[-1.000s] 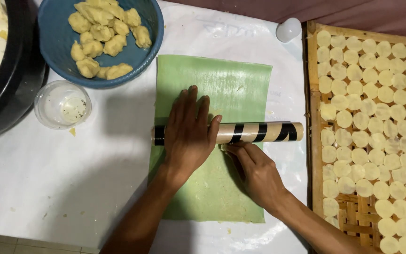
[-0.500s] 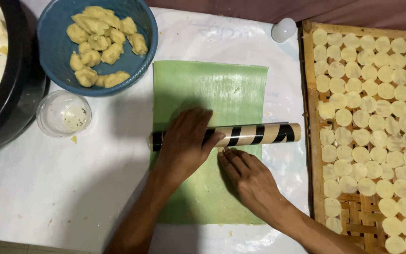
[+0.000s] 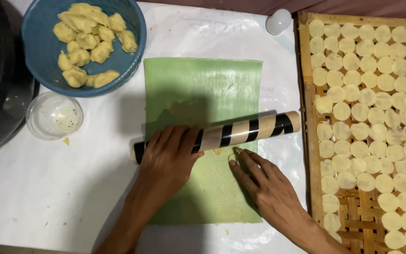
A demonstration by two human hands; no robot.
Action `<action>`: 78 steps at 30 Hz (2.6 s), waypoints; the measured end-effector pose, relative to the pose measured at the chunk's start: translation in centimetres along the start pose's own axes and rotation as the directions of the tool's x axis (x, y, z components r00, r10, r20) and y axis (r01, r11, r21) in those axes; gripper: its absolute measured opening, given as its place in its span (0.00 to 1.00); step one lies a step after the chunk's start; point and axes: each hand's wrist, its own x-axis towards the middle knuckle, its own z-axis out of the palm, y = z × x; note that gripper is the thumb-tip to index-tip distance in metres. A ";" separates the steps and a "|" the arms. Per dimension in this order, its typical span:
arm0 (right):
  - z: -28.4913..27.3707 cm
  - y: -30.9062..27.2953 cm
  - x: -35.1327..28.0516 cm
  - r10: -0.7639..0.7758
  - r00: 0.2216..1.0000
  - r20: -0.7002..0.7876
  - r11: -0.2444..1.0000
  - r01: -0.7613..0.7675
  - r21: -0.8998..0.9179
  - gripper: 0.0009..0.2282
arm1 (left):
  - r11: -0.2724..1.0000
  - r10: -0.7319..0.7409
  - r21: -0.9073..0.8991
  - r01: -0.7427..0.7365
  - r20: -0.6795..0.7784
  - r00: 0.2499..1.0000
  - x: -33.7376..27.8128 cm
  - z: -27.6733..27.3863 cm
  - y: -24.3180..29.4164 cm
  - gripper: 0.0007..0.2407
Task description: Flatten small pieces of dough into thin discs using a rolling pin on a mat.
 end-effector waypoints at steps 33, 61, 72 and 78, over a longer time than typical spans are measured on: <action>0.3 4.2 6.1 0.259 0.962 -0.089 0.964 -0.263 -0.037 0.32 | 0.967 -0.159 0.225 0.123 0.150 0.976 1.4 3.3 0.6 0.33; -0.4 5.9 10.8 0.160 0.977 -0.143 0.987 -0.163 -0.007 0.25 | 0.973 -0.122 0.215 0.084 0.174 0.977 2.7 3.2 -1.0 0.27; 0.3 5.2 9.9 0.234 0.960 -0.156 0.972 -0.233 0.025 0.28 | 0.963 -0.169 0.234 0.134 0.137 0.976 2.7 3.8 -0.7 0.29; -1.2 7.4 13.4 0.336 0.925 0.176 0.928 -0.357 0.107 0.28 | 0.982 -0.178 0.087 0.167 0.139 0.974 5.4 3.5 -2.9 0.27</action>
